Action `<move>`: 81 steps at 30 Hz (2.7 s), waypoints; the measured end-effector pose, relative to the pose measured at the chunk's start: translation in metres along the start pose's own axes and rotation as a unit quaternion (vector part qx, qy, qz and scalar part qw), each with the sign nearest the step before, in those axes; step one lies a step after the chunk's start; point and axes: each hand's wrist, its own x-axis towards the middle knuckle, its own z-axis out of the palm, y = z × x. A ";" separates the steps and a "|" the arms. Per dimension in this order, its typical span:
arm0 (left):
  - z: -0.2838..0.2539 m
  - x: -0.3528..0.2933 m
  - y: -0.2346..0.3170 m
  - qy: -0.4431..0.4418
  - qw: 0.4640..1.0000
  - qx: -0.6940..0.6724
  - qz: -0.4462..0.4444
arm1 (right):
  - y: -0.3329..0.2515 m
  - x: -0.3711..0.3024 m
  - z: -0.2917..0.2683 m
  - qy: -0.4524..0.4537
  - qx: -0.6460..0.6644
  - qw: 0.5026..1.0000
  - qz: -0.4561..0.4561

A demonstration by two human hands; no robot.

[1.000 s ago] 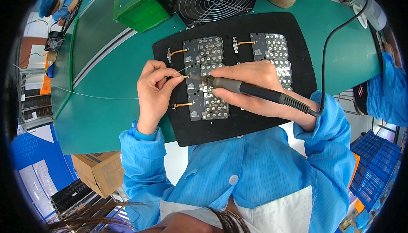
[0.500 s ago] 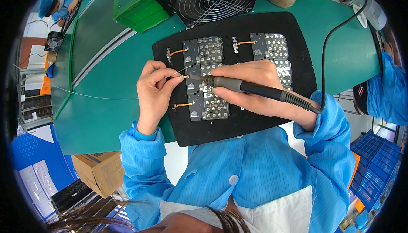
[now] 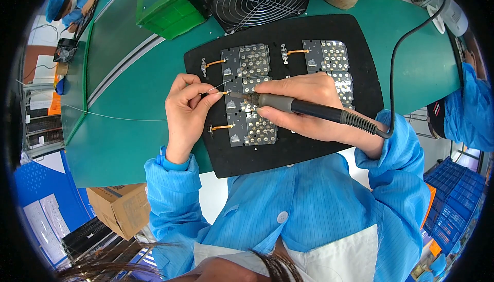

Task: The person solders wires onto a printed circuit board using a soldering iron.

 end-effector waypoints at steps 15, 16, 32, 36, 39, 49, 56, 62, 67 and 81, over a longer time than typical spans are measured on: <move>-0.002 0.000 -0.006 0.006 1.000 -0.021 0.017 | -0.015 -0.003 -0.031 0.001 -0.027 0.999 0.021; -0.002 0.000 -0.010 0.016 0.998 -0.057 0.024 | -0.016 -0.006 -0.038 0.018 -0.046 0.999 0.013; -0.041 -0.053 0.007 0.081 0.992 0.085 0.046 | 0.064 -0.023 -0.127 0.271 -0.339 0.901 -0.001; -0.040 -0.061 0.016 0.066 0.987 0.134 0.064 | 0.037 -0.027 -0.104 0.265 -0.303 0.915 0.015; -0.040 -0.068 0.024 0.058 0.982 0.167 0.071 | 0.002 -0.024 -0.067 0.133 -0.196 0.972 -0.006; -0.028 -0.072 0.030 0.035 0.977 0.182 0.106 | -0.023 -0.026 0.004 -0.032 0.012 0.998 -0.059; -0.026 -0.070 0.027 0.032 0.977 0.179 0.116 | -0.017 -0.028 0.008 -0.039 0.008 0.997 -0.060; -0.022 -0.066 0.026 0.040 0.974 0.182 0.125 | -0.018 -0.026 0.008 -0.048 0.010 0.997 -0.058; -0.017 -0.062 0.026 0.031 0.977 0.169 0.128 | -0.013 -0.030 0.010 -0.038 -0.001 0.997 -0.062; -0.005 -0.052 0.008 -0.031 0.999 0.025 0.028 | -0.015 -0.028 0.007 -0.039 0.004 0.997 -0.062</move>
